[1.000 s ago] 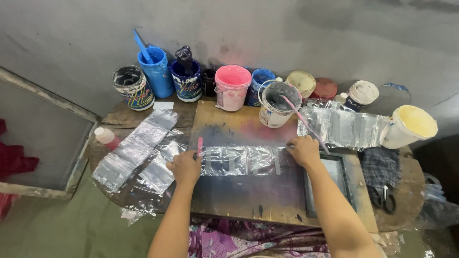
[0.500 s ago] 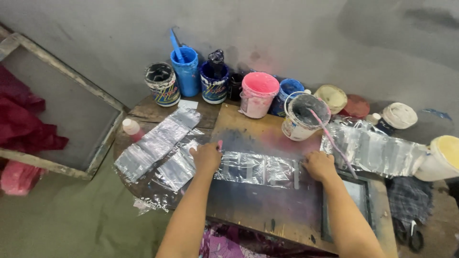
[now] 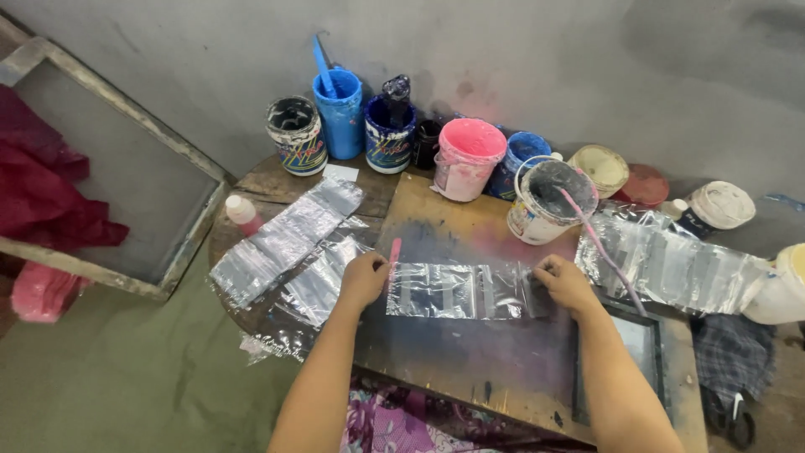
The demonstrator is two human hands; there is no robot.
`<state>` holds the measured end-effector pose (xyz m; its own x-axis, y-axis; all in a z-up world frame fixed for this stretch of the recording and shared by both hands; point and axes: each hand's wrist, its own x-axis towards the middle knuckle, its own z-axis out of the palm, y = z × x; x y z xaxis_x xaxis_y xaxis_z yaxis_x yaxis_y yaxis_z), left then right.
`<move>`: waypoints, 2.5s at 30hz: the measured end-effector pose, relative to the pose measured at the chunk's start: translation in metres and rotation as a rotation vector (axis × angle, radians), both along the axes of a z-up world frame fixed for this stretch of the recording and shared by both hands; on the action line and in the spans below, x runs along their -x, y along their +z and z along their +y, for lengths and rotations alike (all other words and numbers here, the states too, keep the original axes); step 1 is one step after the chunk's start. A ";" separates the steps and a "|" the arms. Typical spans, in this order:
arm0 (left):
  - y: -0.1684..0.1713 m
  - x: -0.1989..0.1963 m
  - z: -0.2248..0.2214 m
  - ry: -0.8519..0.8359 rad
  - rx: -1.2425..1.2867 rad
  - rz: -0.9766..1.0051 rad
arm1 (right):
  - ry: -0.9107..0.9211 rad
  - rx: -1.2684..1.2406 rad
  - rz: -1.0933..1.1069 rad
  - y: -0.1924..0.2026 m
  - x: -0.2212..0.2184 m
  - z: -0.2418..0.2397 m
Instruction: Applying adhesive to small plastic bags using a stencil frame and a sponge tool.
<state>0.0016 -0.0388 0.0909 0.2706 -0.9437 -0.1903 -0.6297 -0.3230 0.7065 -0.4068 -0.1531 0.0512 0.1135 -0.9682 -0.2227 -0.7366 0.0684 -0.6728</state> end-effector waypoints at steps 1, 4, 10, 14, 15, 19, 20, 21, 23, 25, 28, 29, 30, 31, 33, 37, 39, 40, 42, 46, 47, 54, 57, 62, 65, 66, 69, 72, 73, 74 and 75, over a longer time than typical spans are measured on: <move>-0.008 -0.003 0.000 0.006 -0.003 -0.001 | 0.006 -0.003 -0.001 -0.007 -0.001 -0.001; -0.016 -0.010 0.001 0.036 -0.027 0.001 | -0.121 -0.059 -0.208 -0.020 -0.002 -0.007; 0.016 0.013 0.003 0.028 -0.066 -0.112 | -0.408 -0.131 -0.554 -0.013 0.003 0.017; 0.025 0.024 0.000 0.050 -0.121 -0.203 | -0.574 -0.244 -0.850 -0.014 0.001 0.031; 0.023 0.025 -0.001 0.076 -0.136 -0.223 | -0.617 -0.241 -0.816 0.001 -0.009 0.039; 0.023 0.030 0.007 0.109 -0.110 -0.194 | -0.602 -0.175 -0.759 -0.014 -0.010 0.040; 0.025 0.030 0.012 0.123 -0.109 -0.175 | -0.569 -0.137 -0.702 -0.021 -0.008 0.039; 0.026 0.030 0.017 0.138 -0.109 -0.156 | -0.536 -0.098 -0.646 -0.028 -0.006 0.039; 0.009 0.030 0.021 0.147 -0.101 -0.197 | -0.521 -0.041 -0.624 -0.047 -0.002 0.036; 0.002 0.031 0.022 0.140 -0.091 -0.238 | -0.521 0.023 -0.603 -0.053 -0.002 0.037; 0.004 0.036 0.023 0.159 -0.075 -0.257 | -0.521 0.108 -0.486 -0.051 -0.009 0.039; 0.006 0.038 0.023 0.174 -0.080 -0.277 | -0.531 0.117 -0.463 -0.054 -0.009 0.038; 0.007 0.040 0.023 0.189 -0.086 -0.295 | -0.541 0.125 -0.439 -0.057 -0.009 0.037; 0.008 0.041 0.022 0.190 -0.085 -0.294 | -0.540 0.125 -0.438 -0.054 -0.010 0.039; 0.009 0.043 0.022 0.195 -0.102 -0.387 | -0.597 0.123 -0.488 -0.049 -0.012 0.045; 0.004 0.045 0.022 0.221 -0.040 -0.368 | -0.629 0.142 -0.472 -0.040 -0.019 0.051; 0.002 0.044 0.022 0.202 -0.014 -0.381 | -0.648 0.107 -0.576 -0.029 -0.023 0.058; 0.003 0.044 0.023 0.202 -0.012 -0.381 | -0.648 0.109 -0.578 -0.028 -0.024 0.059; 0.005 0.043 0.028 0.179 -0.004 -0.341 | -0.575 0.122 -0.583 -0.027 -0.026 0.063; 0.010 0.033 0.033 0.190 0.002 -0.216 | -0.536 0.120 -0.593 -0.031 -0.019 0.062; 0.012 0.031 0.034 0.192 0.004 -0.135 | -0.530 0.119 -0.601 -0.034 -0.017 0.060; -0.005 0.014 0.032 0.275 0.003 0.096 | -0.491 0.100 -0.683 -0.027 -0.023 0.060; 0.018 0.012 0.045 0.355 0.072 0.214 | -0.436 0.088 -0.686 -0.038 -0.029 0.046; 0.004 -0.037 0.066 0.493 0.123 0.215 | -0.272 0.066 -0.632 -0.039 -0.086 -0.004; -0.009 -0.078 0.088 0.594 0.218 0.224 | -0.160 0.103 -0.584 -0.031 -0.152 -0.025; -0.017 -0.093 0.093 0.635 0.296 0.223 | -0.130 0.128 -0.595 -0.027 -0.176 -0.030; -0.056 -0.144 0.104 0.782 0.366 0.274 | 0.003 0.157 -0.561 -0.013 -0.248 -0.050; -0.059 -0.181 0.115 0.888 0.447 0.364 | 0.085 0.097 -0.505 0.011 -0.313 -0.061; -0.046 -0.184 0.117 0.897 0.454 0.360 | 0.096 0.098 -0.509 0.012 -0.329 -0.070; -0.033 -0.185 0.116 0.953 0.458 0.394 | 0.100 0.079 -0.464 0.013 -0.343 -0.080; -0.021 -0.185 0.115 1.008 0.462 0.428 | 0.104 0.061 -0.419 0.012 -0.357 -0.089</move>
